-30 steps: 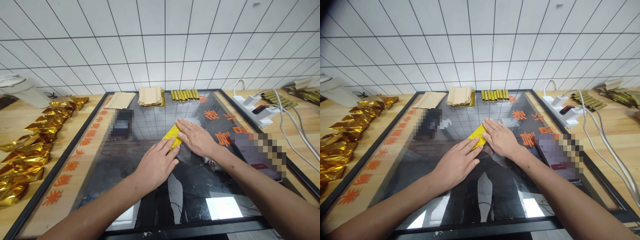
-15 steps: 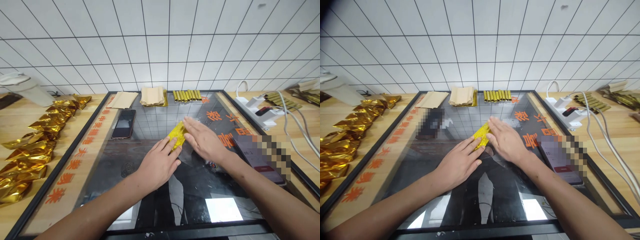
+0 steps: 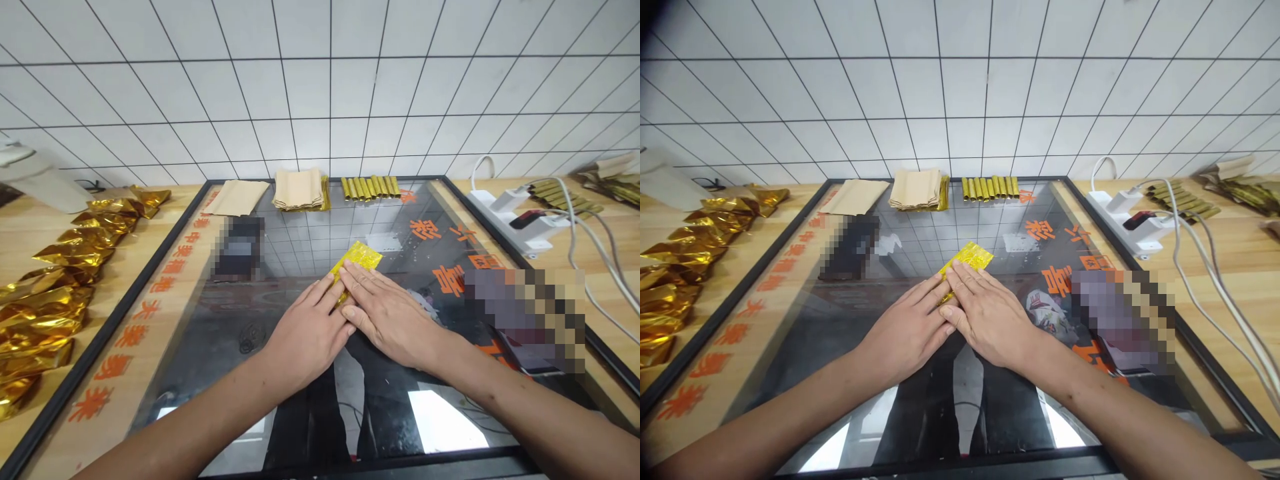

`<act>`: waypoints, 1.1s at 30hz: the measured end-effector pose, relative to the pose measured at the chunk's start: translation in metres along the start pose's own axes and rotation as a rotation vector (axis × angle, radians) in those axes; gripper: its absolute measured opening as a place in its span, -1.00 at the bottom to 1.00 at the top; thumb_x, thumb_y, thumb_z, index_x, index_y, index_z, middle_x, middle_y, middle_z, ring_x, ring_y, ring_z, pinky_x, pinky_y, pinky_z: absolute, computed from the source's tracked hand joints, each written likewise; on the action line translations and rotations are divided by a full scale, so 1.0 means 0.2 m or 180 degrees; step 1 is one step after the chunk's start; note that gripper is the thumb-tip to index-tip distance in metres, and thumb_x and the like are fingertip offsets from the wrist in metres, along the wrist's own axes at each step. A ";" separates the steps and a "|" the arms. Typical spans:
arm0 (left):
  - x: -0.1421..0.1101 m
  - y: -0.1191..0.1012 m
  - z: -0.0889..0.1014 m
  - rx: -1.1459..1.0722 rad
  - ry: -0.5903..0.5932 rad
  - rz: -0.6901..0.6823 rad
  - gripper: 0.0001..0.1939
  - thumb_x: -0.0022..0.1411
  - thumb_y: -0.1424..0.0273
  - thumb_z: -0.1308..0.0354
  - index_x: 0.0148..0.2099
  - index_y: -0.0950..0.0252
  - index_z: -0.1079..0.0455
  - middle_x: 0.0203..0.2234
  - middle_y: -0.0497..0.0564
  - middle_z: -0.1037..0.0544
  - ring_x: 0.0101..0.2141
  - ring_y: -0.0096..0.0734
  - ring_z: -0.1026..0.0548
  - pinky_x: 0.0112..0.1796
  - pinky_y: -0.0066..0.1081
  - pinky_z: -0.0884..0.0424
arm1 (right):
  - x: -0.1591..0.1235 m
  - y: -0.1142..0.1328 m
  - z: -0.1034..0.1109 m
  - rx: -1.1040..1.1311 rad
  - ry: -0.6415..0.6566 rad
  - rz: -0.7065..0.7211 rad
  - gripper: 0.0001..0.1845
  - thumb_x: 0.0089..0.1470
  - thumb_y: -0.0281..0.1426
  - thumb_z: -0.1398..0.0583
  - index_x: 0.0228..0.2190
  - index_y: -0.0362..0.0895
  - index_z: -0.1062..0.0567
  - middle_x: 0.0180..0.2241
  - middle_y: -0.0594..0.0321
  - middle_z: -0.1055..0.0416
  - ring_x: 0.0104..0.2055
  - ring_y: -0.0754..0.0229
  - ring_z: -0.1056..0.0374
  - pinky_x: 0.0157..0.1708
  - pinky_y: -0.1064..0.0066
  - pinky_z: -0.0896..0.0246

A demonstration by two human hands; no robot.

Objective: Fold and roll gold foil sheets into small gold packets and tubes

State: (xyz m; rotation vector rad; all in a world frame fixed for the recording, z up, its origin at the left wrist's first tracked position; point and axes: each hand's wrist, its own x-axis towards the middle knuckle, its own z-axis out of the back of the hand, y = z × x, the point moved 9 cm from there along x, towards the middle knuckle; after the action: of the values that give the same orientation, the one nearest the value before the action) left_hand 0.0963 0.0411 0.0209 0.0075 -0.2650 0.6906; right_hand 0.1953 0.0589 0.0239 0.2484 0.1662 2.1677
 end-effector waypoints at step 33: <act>0.00 0.00 0.01 -0.0042 0.0061 0.0105 -0.50 0.61 0.21 0.05 0.41 0.32 -0.36 0.42 0.20 -0.37 0.45 0.04 -0.25 0.41 0.06 -0.24 | 0.10 -0.21 0.00 0.0018 -0.0108 0.0045 -0.24 0.54 -0.06 0.15 0.45 -0.34 -0.24 0.51 -0.12 -0.06 0.58 -0.03 0.05 0.54 -0.05 0.08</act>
State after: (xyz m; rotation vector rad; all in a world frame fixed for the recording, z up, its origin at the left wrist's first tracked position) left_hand 0.0959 0.0419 0.0225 -0.0162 -0.2519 0.7213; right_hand 0.2172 0.1000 0.0184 0.2901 0.1517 2.1761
